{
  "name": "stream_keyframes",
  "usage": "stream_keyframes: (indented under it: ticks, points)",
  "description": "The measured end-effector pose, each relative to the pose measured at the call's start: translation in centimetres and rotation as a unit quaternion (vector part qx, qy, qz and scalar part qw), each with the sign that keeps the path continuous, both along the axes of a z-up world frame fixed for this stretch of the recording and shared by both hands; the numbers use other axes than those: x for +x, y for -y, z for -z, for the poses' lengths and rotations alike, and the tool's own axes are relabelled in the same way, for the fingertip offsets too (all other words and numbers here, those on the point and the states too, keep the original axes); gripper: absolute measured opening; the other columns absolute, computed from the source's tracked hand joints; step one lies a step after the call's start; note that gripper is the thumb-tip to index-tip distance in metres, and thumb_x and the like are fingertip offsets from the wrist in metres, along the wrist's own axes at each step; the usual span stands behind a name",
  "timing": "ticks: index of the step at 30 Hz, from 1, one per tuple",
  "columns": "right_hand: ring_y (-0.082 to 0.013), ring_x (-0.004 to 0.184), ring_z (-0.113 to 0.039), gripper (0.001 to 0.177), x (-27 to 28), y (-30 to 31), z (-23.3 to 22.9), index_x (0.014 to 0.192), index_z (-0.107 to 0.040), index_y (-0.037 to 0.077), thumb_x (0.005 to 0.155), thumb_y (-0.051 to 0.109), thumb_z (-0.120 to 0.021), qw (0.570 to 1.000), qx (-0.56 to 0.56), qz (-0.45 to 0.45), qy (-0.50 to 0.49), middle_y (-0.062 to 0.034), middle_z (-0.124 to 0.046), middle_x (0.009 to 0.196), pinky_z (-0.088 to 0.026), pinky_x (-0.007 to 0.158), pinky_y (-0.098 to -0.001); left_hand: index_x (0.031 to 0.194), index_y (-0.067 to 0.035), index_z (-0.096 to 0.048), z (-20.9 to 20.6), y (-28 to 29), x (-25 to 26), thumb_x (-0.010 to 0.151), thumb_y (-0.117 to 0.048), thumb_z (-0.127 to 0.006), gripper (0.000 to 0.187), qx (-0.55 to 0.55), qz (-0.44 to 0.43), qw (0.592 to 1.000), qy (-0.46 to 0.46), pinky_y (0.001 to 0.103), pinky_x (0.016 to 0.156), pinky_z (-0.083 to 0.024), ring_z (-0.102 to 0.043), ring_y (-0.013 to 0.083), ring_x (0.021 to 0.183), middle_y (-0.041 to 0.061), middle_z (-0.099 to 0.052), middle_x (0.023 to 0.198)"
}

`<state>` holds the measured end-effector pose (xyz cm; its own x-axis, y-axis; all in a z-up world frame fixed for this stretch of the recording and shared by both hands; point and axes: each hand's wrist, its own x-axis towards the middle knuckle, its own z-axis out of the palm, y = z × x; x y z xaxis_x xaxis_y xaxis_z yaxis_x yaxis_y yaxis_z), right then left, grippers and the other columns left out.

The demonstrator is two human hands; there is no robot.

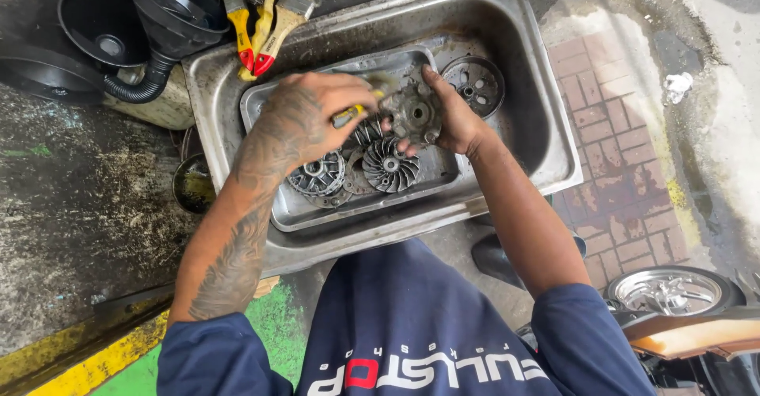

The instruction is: Cleaning motorcycle CVT components using a brush and cleaning solution in a metal tray

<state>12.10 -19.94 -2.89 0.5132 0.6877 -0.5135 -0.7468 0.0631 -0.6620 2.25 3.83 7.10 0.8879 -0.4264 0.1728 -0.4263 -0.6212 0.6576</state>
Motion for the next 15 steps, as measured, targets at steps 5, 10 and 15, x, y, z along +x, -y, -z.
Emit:
stream_keyframes:
  ticks: [5,10,15]
  points:
    - [-0.0502,0.086,-0.08,0.095,-0.7,-0.4,-0.4,0.142,-0.06,-0.008,0.098,0.075,-0.049,1.0,0.019,0.018,-0.001,-0.0321,-0.076,0.121,-0.072,0.07,-0.0623,0.115,-0.015,-0.084,0.9,0.4,-1.0,0.1,-0.001,-0.078,0.021,-0.029,-0.011,0.997,-0.067,0.055,0.104,-0.061,-0.079,0.0402,0.11,0.015,-0.084,0.121]
    - [-0.0148,0.07,-0.057,0.077,0.1,-0.6,0.9,0.12,-0.06,0.007,0.091,0.077,-0.069,0.994,-0.016,0.109,0.019,-0.0029,-0.054,0.092,-0.047,0.051,-0.0212,0.11,-0.008,-0.081,-2.3,-0.7,-1.2,0.103,0.003,-0.077,0.014,-0.093,-0.048,0.993,0.05,0.051,0.102,-0.062,-0.08,0.0385,0.106,0.017,-0.083,0.116]
    - [-0.024,0.078,-0.072,0.05,0.1,-0.5,4.1,0.127,-0.063,0.003,0.101,0.042,-0.081,0.991,-0.019,0.12,0.063,-0.0088,-0.062,0.101,-0.064,0.056,-0.0302,0.108,-0.008,-0.082,2.2,-0.7,-0.7,0.099,0.007,-0.079,0.018,-0.201,-0.029,0.978,0.041,0.049,0.095,-0.063,-0.081,0.0381,0.103,0.017,-0.083,0.107]
